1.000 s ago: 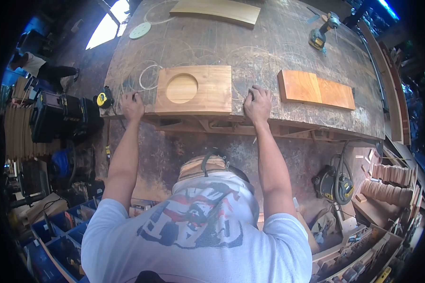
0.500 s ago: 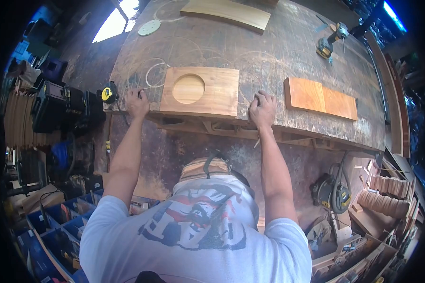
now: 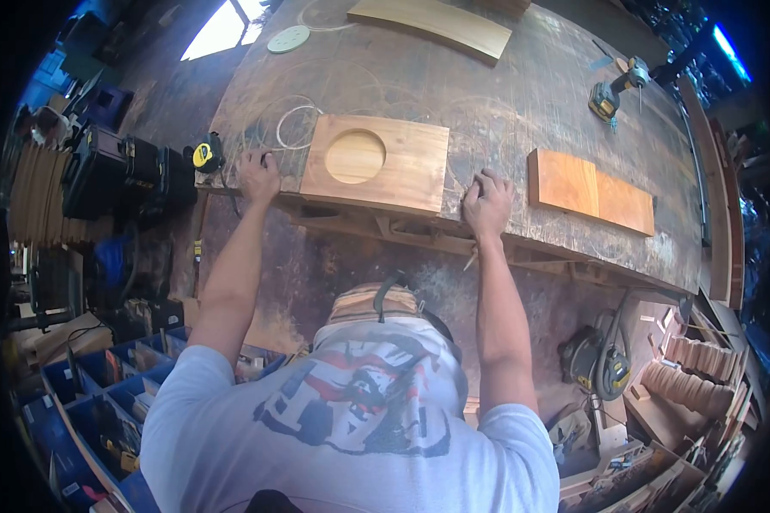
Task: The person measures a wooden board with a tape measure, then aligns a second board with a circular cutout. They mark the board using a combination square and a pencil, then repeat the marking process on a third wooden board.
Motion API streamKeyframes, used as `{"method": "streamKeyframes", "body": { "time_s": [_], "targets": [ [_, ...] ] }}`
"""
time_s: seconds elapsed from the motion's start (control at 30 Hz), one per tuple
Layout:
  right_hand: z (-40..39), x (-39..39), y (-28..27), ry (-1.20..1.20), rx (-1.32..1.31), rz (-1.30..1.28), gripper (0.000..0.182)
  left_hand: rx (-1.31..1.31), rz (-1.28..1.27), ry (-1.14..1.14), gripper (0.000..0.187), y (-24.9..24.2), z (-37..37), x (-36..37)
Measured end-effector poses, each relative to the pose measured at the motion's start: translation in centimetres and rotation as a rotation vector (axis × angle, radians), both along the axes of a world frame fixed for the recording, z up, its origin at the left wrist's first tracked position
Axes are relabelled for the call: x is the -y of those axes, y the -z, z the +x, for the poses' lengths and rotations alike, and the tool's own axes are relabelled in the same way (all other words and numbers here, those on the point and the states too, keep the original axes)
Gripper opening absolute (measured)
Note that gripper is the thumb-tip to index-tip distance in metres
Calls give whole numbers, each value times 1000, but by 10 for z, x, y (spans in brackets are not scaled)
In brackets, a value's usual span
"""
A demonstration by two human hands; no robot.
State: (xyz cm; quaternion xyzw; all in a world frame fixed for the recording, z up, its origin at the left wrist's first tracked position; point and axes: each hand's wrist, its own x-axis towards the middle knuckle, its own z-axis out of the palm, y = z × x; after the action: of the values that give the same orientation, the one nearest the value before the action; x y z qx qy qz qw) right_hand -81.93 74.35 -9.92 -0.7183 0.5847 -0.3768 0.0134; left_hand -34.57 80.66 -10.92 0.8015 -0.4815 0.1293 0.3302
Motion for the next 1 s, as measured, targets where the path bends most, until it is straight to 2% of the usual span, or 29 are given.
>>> {"method": "streamKeyframes", "body": {
  "time_s": [1.0],
  "targets": [
    [-1,-1,0,-9,2,-1,21,-25,14,1,16,-2,-2,-1]
  ]
}}
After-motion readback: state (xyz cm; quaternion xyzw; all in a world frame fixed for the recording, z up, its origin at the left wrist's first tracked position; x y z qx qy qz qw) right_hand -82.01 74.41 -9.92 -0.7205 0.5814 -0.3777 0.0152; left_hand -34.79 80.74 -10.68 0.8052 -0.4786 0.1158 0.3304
